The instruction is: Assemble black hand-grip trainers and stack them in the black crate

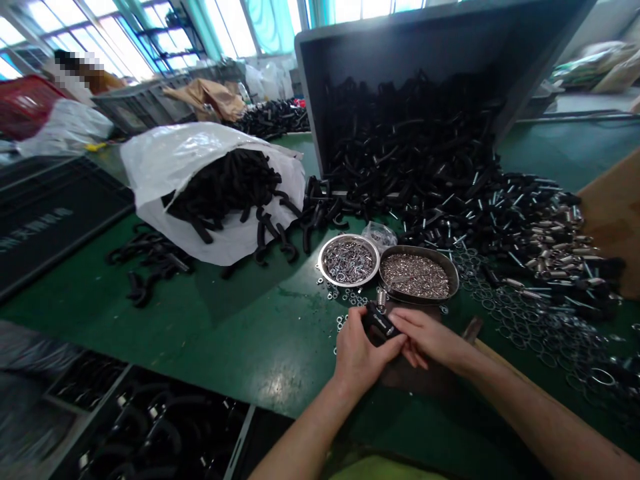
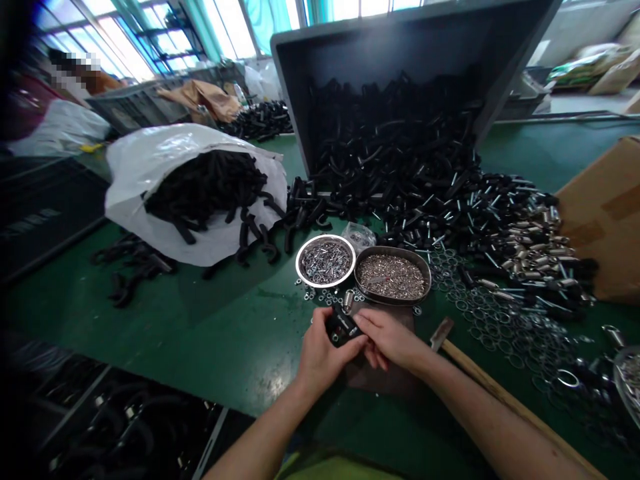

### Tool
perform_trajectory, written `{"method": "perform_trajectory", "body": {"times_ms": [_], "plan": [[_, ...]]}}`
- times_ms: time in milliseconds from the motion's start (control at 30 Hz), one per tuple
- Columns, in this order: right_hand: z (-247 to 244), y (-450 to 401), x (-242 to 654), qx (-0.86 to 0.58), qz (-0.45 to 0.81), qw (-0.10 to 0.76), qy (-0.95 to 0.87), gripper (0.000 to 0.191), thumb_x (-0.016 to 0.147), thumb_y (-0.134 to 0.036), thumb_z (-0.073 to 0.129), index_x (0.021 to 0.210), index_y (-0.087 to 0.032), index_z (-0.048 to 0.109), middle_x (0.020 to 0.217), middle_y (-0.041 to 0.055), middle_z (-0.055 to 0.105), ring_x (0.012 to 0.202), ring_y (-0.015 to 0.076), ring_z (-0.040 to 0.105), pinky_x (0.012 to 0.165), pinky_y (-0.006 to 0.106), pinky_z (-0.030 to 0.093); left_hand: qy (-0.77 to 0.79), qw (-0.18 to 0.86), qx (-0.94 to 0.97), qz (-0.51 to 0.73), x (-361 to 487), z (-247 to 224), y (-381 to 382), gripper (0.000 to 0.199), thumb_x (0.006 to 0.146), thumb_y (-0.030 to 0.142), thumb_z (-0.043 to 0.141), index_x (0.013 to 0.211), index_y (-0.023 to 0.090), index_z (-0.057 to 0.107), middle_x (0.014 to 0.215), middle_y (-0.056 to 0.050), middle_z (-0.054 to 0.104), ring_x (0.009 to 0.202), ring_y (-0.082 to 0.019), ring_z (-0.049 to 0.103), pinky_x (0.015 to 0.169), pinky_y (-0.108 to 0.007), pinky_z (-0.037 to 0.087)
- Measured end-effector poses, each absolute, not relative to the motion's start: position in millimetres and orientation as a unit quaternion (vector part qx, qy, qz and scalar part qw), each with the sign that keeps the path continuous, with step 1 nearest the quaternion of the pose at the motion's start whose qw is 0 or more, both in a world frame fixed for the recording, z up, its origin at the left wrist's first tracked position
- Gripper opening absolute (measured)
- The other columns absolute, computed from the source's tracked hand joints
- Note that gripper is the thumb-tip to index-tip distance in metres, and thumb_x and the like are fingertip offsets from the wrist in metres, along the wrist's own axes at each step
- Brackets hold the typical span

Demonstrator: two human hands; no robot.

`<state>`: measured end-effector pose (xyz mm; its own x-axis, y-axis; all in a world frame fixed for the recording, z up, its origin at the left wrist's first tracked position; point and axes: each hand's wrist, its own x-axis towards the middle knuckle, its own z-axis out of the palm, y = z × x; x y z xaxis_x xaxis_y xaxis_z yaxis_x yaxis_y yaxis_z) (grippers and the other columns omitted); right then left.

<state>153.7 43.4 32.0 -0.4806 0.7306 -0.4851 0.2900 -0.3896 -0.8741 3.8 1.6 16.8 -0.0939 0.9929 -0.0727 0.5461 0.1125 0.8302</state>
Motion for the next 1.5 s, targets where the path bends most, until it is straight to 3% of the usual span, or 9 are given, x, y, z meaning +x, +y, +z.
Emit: {"method": "perform_trajectory", "body": {"times_ms": [100, 167, 300, 500, 700, 933, 1133, 1367, 1500], "plan": [[39.2, 97.4, 152.7, -0.525, 0.398, 0.131, -0.741, 0.03, 0.092, -0.037, 0.039, 0.078, -0.018, 0.057, 0.053, -0.0011, 0.059, 0.045, 0.0115, 0.052, 0.046, 0.023, 0.04, 0.643, 0.311, 0.664, 0.222, -7.6, 9.5, 6.3, 0.057, 0.065, 0.051, 0.07, 0.105, 0.018, 0.048, 0.092, -0.008, 0.063, 0.084, -0.027, 0.06, 0.073, -0.038, 0.047], [41.7, 134.2, 137.6, -0.553, 0.208, 0.162, -0.79, 0.021, 0.09, -0.029, 0.047, 0.082, -0.018, 0.063, 0.078, 0.0049, 0.067, 0.074, 0.017, 0.061, 0.066, 0.029, 0.044, 0.624, 0.272, 0.713, 0.169, -8.7, 5.7, 6.3, 0.054, 0.064, 0.049, 0.071, 0.103, 0.017, 0.05, 0.093, -0.009, 0.062, 0.085, -0.028, 0.06, 0.074, -0.04, 0.048], [30.4, 183.8, 95.2, -0.561, 0.105, 0.168, -0.804, 0.014, 0.083, -0.024, 0.057, 0.082, -0.015, 0.068, 0.099, 0.014, 0.063, 0.106, 0.0286, 0.048, 0.081, 0.038, 0.038, 0.588, 0.185, 0.776, 0.129, -3.1, 3.1, 3.1, 0.051, 0.061, 0.048, 0.074, 0.097, 0.016, 0.056, 0.101, -0.01, 0.058, 0.095, -0.03, 0.055, 0.082, -0.045, 0.046], [9.5, 201.2, 74.0, -0.548, 0.087, 0.164, -0.815, 0.014, 0.083, -0.016, 0.055, 0.073, -0.015, 0.066, 0.089, 0.0131, 0.063, 0.099, 0.0281, 0.049, 0.079, 0.039, 0.036, 0.585, 0.165, 0.78, 0.152, -2.5, -1.6, -3.9, 0.064, 0.061, 0.051, 0.075, 0.111, 0.016, 0.052, 0.11, -0.01, 0.056, 0.099, -0.029, 0.051, 0.085, -0.045, 0.045], [29.2, 173.4, 96.4, -0.532, 0.154, 0.204, -0.807, 0.018, 0.091, -0.016, 0.044, 0.102, -0.015, 0.057, 0.082, 0.0054, 0.065, 0.077, 0.0168, 0.057, 0.069, 0.029, 0.04, 0.575, 0.185, 0.78, 0.161, -5.0, -5.0, -4.0, 0.063, 0.06, 0.047, 0.077, 0.111, 0.02, 0.053, 0.11, -0.007, 0.056, 0.099, -0.026, 0.051, 0.084, -0.042, 0.047], [35.7, 81.9, 155.6, -0.427, 0.305, 0.182, -0.832, 0.014, 0.085, -0.014, 0.051, 0.082, -0.018, 0.063, 0.081, 0.0026, 0.064, 0.078, 0.0151, 0.058, 0.072, 0.028, 0.042, 0.583, 0.19, 0.77, 0.178, -4.7, -5.3, -1.3, 0.057, 0.057, 0.044, 0.08, 0.103, 0.02, 0.057, 0.103, -0.006, 0.056, 0.096, -0.025, 0.051, 0.082, -0.039, 0.047], [15.3, 51.1, 159.9, -0.437, 0.276, 0.141, -0.844, 0.016, 0.083, -0.008, 0.047, 0.095, -0.017, 0.053, 0.089, 0.0048, 0.06, 0.083, 0.0167, 0.055, 0.072, 0.028, 0.042, 0.582, 0.188, 0.772, 0.173, -4.4, -4.5, -2.8, 0.057, 0.06, 0.044, 0.077, 0.107, 0.02, 0.056, 0.102, -0.006, 0.055, 0.096, -0.024, 0.051, 0.083, -0.038, 0.046], [21.2, 32.8, 140.9, -0.4, 0.107, 0.03, -0.91, 0.011, 0.08, -0.009, 0.053, 0.087, -0.017, 0.054, 0.083, 0.0077, 0.059, 0.083, 0.0221, 0.052, 0.067, 0.03, 0.04, 0.585, 0.166, 0.777, 0.163, -2.4, -7.4, -3.7, 0.044, 0.064, 0.04, 0.073, 0.098, 0.018, 0.056, 0.098, -0.006, 0.055, 0.093, -0.024, 0.049, 0.082, -0.038, 0.045], [20.1, 40.7, 150.3, -0.435, 0.163, 0.028, -0.885, 0.007, 0.084, -0.018, 0.053, 0.091, -0.02, 0.055, 0.082, 0.0047, 0.061, 0.072, 0.0179, 0.055, 0.06, 0.027, 0.038, 0.578, 0.175, 0.779, 0.169, -4.0, -6.8, -4.0, 0.055, 0.061, 0.041, 0.076, 0.106, 0.019, 0.054, 0.1, -0.006, 0.054, 0.095, -0.025, 0.049, 0.083, -0.039, 0.045]]}}
